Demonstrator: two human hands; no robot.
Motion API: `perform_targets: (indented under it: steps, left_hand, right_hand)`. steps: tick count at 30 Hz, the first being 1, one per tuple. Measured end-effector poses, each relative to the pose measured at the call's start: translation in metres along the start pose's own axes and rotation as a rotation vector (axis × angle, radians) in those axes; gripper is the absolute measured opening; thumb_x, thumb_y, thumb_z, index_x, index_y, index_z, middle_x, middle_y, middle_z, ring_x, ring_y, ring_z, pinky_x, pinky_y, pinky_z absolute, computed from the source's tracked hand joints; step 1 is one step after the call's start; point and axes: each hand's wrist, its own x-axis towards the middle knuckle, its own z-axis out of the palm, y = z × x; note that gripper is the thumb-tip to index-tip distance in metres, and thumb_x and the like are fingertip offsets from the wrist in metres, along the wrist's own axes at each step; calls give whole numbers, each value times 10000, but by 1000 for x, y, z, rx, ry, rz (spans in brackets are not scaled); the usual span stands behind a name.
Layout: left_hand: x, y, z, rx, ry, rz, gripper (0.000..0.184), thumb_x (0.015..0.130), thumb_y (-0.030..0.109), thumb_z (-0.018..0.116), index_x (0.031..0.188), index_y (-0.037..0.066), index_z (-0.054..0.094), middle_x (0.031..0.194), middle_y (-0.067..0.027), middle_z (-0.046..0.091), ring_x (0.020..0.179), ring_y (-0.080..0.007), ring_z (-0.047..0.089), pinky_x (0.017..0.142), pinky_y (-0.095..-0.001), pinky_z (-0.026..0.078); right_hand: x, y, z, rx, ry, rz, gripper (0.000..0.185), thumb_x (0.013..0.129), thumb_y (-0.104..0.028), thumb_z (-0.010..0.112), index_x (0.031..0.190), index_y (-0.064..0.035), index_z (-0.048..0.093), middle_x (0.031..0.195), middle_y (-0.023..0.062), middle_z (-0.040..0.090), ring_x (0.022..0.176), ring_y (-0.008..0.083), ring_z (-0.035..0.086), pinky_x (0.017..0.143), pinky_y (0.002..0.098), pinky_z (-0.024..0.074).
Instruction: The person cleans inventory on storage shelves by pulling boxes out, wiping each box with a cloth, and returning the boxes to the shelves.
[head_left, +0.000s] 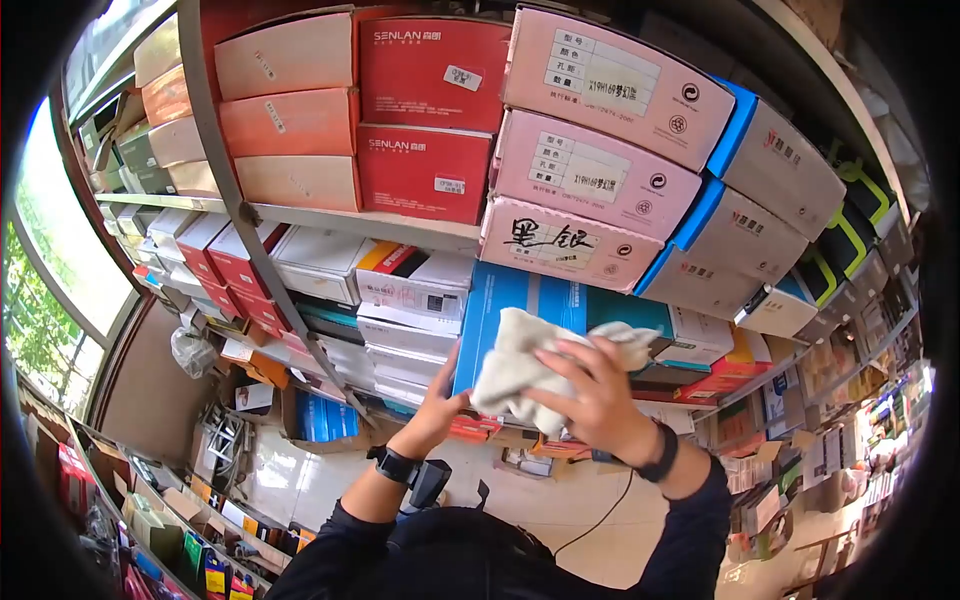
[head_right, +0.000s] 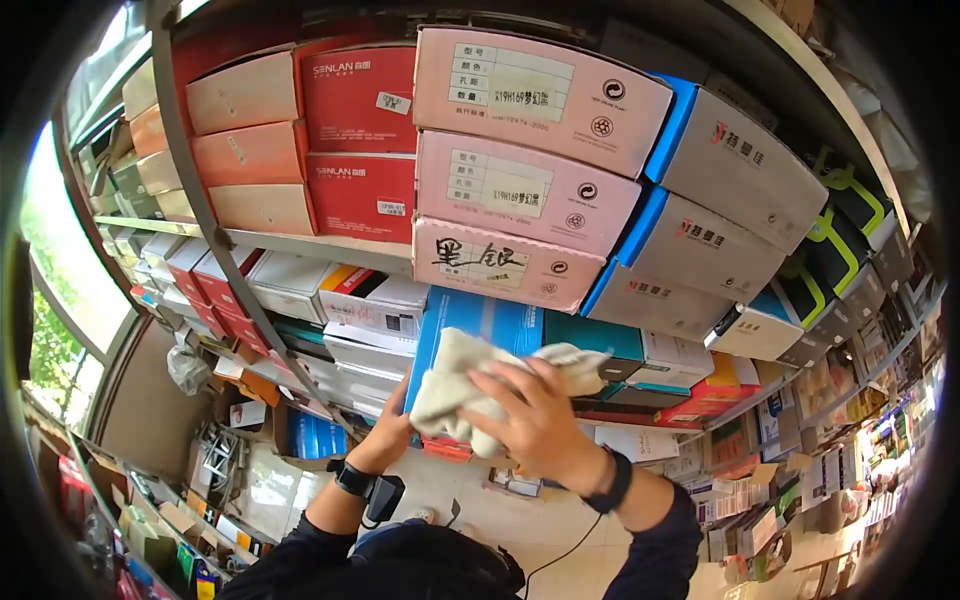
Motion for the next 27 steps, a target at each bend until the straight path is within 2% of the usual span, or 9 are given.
perform_targets:
  steps: [7,11,13,16,20,22,23,25,27]
  left_hand:
    - [0,-15,-15,-43,1,21,791,666,-18,556,1340,49,148,1294,-79,337,1151,-162,362,951,-279,279]
    - [1,-21,-16,-62,-12,24,815,652,-25,583,1337,42,147,1275,-87,361,1132,-156,379,939,-295,296]
    - [4,-16,-12,-50,-5,15,807,669,-4,596,1336,37,145,1262,-96,372,1125,-161,382,934,-294,300]
    - [3,-11,-11,-19,-21,37,781,712,54,620,1332,24,146,1228,-119,400,1107,-171,387,921,-289,309]
    - [5,-12,-12,4,-12,8,706,722,58,609,1309,15,220,1203,-113,420,1083,-172,416,907,-297,336]
    - [4,-10,-13,52,46,-79,582,715,55,613,1229,12,344,1113,-94,481,984,-157,489,758,-252,445]
    - [6,-11,-1,-108,153,32,466,711,56,613,1136,20,423,1003,-71,525,827,-117,533,525,-200,453]
    - [2,-5,-4,-15,133,-30,482,715,57,608,1154,18,412,981,-67,529,767,-101,524,476,-190,423]
    - [-1,7,4,60,87,-65,590,731,46,578,1257,14,313,944,-48,520,659,-72,476,425,-180,370]
  right_hand:
    - [7,2,36,328,-444,22,566,658,-380,571,1200,-269,450,1206,149,350,1186,322,266,936,578,138]
    - [-6,11,53,134,-416,-126,506,664,-275,616,1152,-261,486,1158,137,391,1140,335,318,920,538,223]
    - [1,35,63,1,-120,116,473,648,-206,633,1107,-249,525,1117,116,422,1046,308,400,864,494,299]
    - [19,83,54,219,-181,447,440,649,-80,559,1074,-195,561,1069,135,478,1001,320,435,828,393,351]
    - [28,66,65,367,-258,227,440,643,-117,605,1074,-192,561,1123,123,455,1067,294,418,868,409,340]
    - [23,16,74,391,-183,50,417,655,-137,613,1063,-212,568,1120,109,449,1072,279,413,885,440,332]
    - [25,11,70,391,-178,57,417,655,-137,613,1063,-212,568,1120,109,449,1072,279,413,885,440,332]
    - [27,5,63,247,-236,-80,375,687,-131,592,1048,-230,576,1098,99,452,1092,281,402,897,474,318]
    - [30,38,62,264,-252,145,361,723,-106,550,1063,-227,567,1150,108,438,1124,278,389,912,434,328]
